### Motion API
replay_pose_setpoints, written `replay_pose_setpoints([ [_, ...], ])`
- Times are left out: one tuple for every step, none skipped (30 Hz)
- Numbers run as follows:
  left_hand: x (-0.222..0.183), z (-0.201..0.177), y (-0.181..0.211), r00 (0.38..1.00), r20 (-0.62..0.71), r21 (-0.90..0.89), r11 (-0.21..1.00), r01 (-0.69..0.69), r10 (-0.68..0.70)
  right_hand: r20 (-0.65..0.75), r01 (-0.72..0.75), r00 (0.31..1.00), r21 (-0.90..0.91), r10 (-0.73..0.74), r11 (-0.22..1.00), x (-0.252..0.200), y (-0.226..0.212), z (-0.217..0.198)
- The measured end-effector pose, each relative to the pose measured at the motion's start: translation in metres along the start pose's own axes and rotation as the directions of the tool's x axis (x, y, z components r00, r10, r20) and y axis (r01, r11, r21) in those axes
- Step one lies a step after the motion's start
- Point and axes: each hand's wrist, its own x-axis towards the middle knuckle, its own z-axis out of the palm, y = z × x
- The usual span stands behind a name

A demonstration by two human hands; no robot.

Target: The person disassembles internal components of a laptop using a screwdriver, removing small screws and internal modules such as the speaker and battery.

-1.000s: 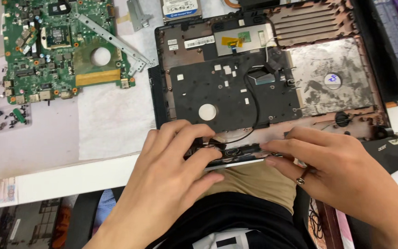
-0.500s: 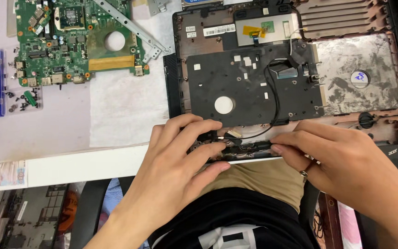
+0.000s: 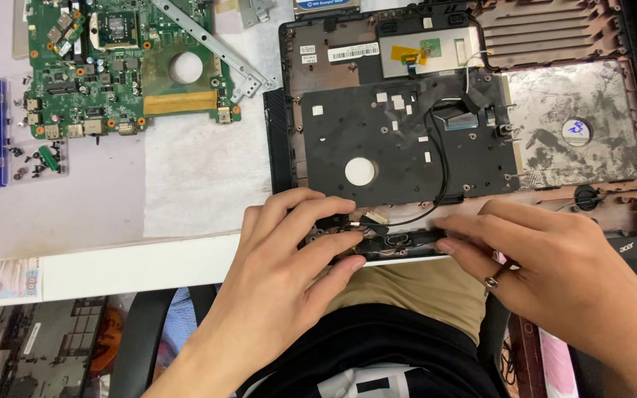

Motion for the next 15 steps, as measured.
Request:
replay_pose_setpoints([
  [-0.0003,0.0003,0.0002,1.000,0.000,0.000,1.000,-0.002,0.002,-0.001,-0.001,1.000,-0.002,0.001,1.000,-0.0003,-0.0011,-0.0004],
  [-0.0005,0.0001,0.0003,1.000,0.020,0.009,1.000,0.009,-0.009,0.002,-0.006,1.000,0.018,0.006,1.000,-0.0003,-0.0022,-0.0007],
  [-0.0008,-0.0002,0.0003,0.999,0.041,0.018,1.000,0.020,-0.021,0.005,-0.011,1.000,0.038,0.011,0.999,-0.0001,-0.0035,-0.0009],
  [-0.0008,-0.0001,0.0006,0.999,0.041,0.020,1.000,0.021,-0.021,0.004,-0.010,1.000,0.039,0.010,0.999,-0.0009,-0.0032,0.0001],
  [-0.0009,0.0000,0.0008,0.999,0.027,0.024,1.000,0.017,-0.018,0.002,-0.024,1.000,0.039,0.024,0.999,-0.0017,-0.0031,0.0013],
  [-0.0008,0.0001,0.0010,1.000,0.014,0.029,0.999,0.014,-0.014,0.000,-0.038,0.999,0.040,0.038,0.998,-0.0023,-0.0028,0.0023],
  [-0.0003,0.0002,0.0011,1.000,0.014,0.030,0.999,0.014,-0.014,-0.001,-0.037,0.999,0.041,0.037,0.998,-0.0021,-0.0028,0.0024],
  [0.0001,0.0004,0.0012,1.000,-0.004,0.032,0.999,0.009,-0.009,0.003,-0.044,0.999,0.030,0.044,0.999,-0.0019,-0.0029,0.0023],
  [0.0005,0.0006,0.0012,1.000,-0.021,0.034,0.999,0.003,-0.003,0.006,-0.052,0.999,0.020,0.051,0.998,-0.0017,-0.0028,0.0023],
  [0.0006,0.0011,0.0019,1.000,-0.021,0.034,0.999,0.004,-0.003,0.006,-0.051,0.999,0.020,0.051,0.998,-0.0022,-0.0022,0.0031],
  [0.0008,0.0017,0.0024,1.000,-0.025,0.024,1.000,0.012,-0.011,0.002,-0.040,0.999,0.012,0.040,0.999,-0.0026,-0.0015,0.0039],
  [0.0011,0.0021,0.0029,0.999,-0.029,0.015,1.000,0.020,-0.019,-0.002,-0.029,1.000,0.004,0.029,1.000,-0.0028,-0.0008,0.0047],
  [0.0011,0.0019,0.0034,0.999,-0.029,0.015,1.000,0.020,-0.020,-0.001,-0.028,1.000,0.004,0.028,1.000,-0.0035,-0.0002,0.0050],
  [0.0013,0.0017,0.0037,0.999,-0.020,0.012,0.999,0.030,-0.030,0.014,-0.035,0.999,0.011,0.035,0.999,-0.0042,0.0003,0.0052],
  [0.0015,0.0016,0.0040,0.999,-0.011,0.009,0.999,0.040,-0.040,0.029,-0.041,0.999,0.017,0.041,0.999,-0.0048,0.0010,0.0055],
])
